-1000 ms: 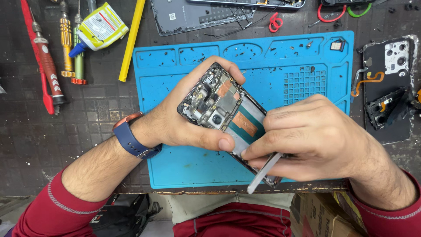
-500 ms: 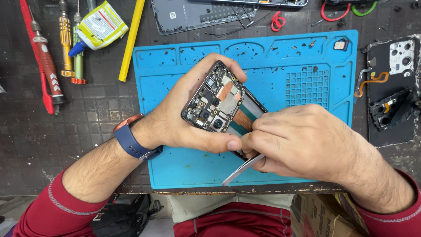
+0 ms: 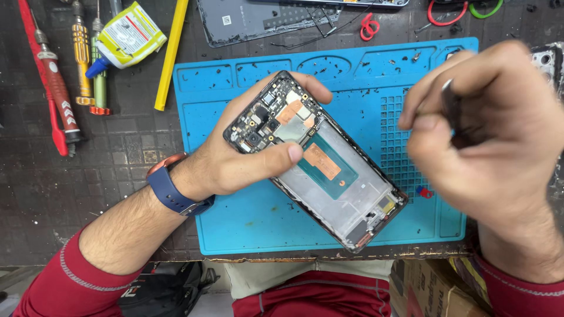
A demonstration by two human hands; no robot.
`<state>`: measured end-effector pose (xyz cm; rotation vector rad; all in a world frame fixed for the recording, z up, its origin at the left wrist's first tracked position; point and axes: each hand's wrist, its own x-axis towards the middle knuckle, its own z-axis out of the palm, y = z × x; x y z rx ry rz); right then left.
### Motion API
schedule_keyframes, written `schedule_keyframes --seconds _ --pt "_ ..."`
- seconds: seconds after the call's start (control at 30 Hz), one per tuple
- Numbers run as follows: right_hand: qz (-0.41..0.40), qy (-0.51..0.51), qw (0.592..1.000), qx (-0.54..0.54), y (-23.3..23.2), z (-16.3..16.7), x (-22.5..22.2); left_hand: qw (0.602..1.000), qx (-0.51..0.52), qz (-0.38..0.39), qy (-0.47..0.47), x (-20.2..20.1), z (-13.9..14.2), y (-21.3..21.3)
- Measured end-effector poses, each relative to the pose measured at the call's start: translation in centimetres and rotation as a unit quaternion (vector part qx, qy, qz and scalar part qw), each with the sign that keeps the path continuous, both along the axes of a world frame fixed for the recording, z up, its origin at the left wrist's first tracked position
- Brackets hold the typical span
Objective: The person repairs a disassembled smartphone on a blue silicone mat. They use a metal pry bar to lift components from the motherboard, use tweezers to handle small parts, pry at the phone frame, and work an orange flex cable free from the housing with the pry tool.
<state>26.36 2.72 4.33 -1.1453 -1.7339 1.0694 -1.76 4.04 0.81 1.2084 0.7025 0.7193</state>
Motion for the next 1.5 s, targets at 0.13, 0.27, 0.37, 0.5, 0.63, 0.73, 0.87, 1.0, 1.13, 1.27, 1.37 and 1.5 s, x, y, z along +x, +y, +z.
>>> schedule_keyframes --seconds 0.13,0.27,0.37,0.5,0.63,0.73,0.87,1.0,1.13,1.27,1.37,1.5 --pt "-0.068 0.026 0.997 -0.04 0.0 0.5 -0.1 0.999 0.005 -0.001 -0.032 0.1 -0.4 -0.4" --pt "-0.103 -0.003 0.993 -0.049 1.0 0.9 -0.7 0.998 -0.016 0.023 -0.054 0.6 -1.0 -0.6" --pt "-0.098 -0.027 0.994 -0.032 1.7 0.9 -1.0 0.998 -0.041 0.033 -0.032 0.8 -0.8 -0.5" --pt "-0.082 -0.031 0.996 -0.036 1.9 0.6 -1.3 0.997 -0.069 0.041 0.019 1.3 -0.2 -0.8" --pt "-0.075 -0.06 0.995 -0.017 1.8 0.2 -1.8 0.99 -0.114 0.069 0.053 1.4 0.5 -1.4" --pt "-0.08 -0.073 0.994 -0.035 2.0 0.1 -2.0 0.993 -0.069 0.095 -0.028 1.9 0.0 -1.3" --pt "-0.077 -0.142 0.987 0.012 2.1 0.0 -2.3 0.991 -0.076 0.104 -0.046 2.0 -0.5 -1.7" --pt "-0.072 -0.177 0.98 0.063 2.0 -0.3 -2.3 0.993 -0.057 0.096 -0.048 2.4 -0.9 -2.5" --pt "-0.079 -0.204 0.971 0.097 1.7 -0.8 -1.8 0.993 -0.074 0.083 -0.044 2.7 -1.0 -2.8" --pt "-0.071 -0.208 0.969 0.116 1.5 -1.4 -1.2 0.995 -0.054 0.083 0.022 2.8 -0.8 -2.7" --pt "-0.042 -0.195 0.97 0.137 1.6 -1.7 -1.0 0.993 -0.07 0.086 0.026 2.8 -0.7 -2.7" --pt "-0.038 -0.214 0.964 0.153 1.5 -1.6 -1.3 0.995 -0.051 0.088 0.005 2.8 -0.6 -2.9"
